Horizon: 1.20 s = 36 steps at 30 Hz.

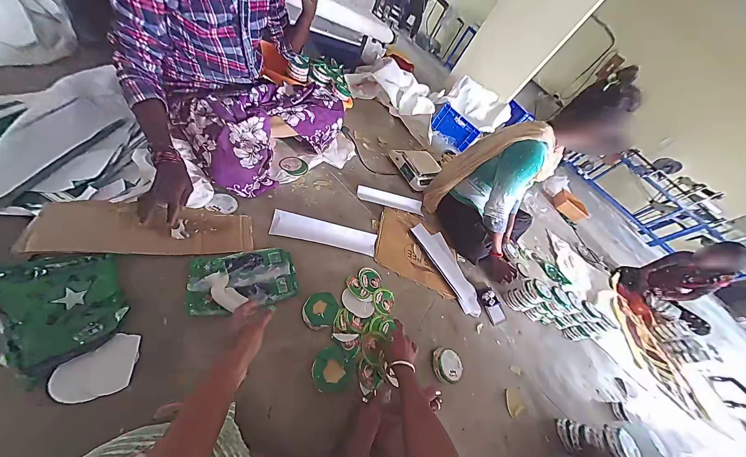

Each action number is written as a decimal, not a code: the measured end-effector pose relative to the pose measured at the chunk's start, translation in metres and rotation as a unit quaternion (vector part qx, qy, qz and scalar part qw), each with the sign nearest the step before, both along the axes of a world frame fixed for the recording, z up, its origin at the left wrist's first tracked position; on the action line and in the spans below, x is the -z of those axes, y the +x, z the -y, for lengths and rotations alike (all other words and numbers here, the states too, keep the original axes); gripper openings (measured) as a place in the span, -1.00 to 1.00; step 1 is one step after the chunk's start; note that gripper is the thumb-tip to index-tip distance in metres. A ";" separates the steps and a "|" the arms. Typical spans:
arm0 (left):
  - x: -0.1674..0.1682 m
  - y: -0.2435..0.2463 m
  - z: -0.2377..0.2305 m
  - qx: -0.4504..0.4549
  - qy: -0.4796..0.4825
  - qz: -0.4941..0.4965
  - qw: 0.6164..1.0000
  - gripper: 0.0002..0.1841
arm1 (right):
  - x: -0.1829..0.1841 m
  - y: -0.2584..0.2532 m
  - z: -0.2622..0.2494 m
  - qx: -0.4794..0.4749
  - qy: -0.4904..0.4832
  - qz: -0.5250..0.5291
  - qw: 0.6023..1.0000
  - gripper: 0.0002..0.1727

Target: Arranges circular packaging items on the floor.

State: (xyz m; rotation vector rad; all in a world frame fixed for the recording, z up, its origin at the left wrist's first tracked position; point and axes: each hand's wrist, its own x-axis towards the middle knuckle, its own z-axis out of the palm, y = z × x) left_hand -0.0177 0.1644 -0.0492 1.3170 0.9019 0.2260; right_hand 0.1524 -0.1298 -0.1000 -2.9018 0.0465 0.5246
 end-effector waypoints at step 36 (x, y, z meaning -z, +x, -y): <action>0.083 0.013 0.133 0.584 0.438 -0.047 0.682 -0.05 | -0.001 -0.083 -0.038 0.075 0.217 -0.106 0.968 -0.16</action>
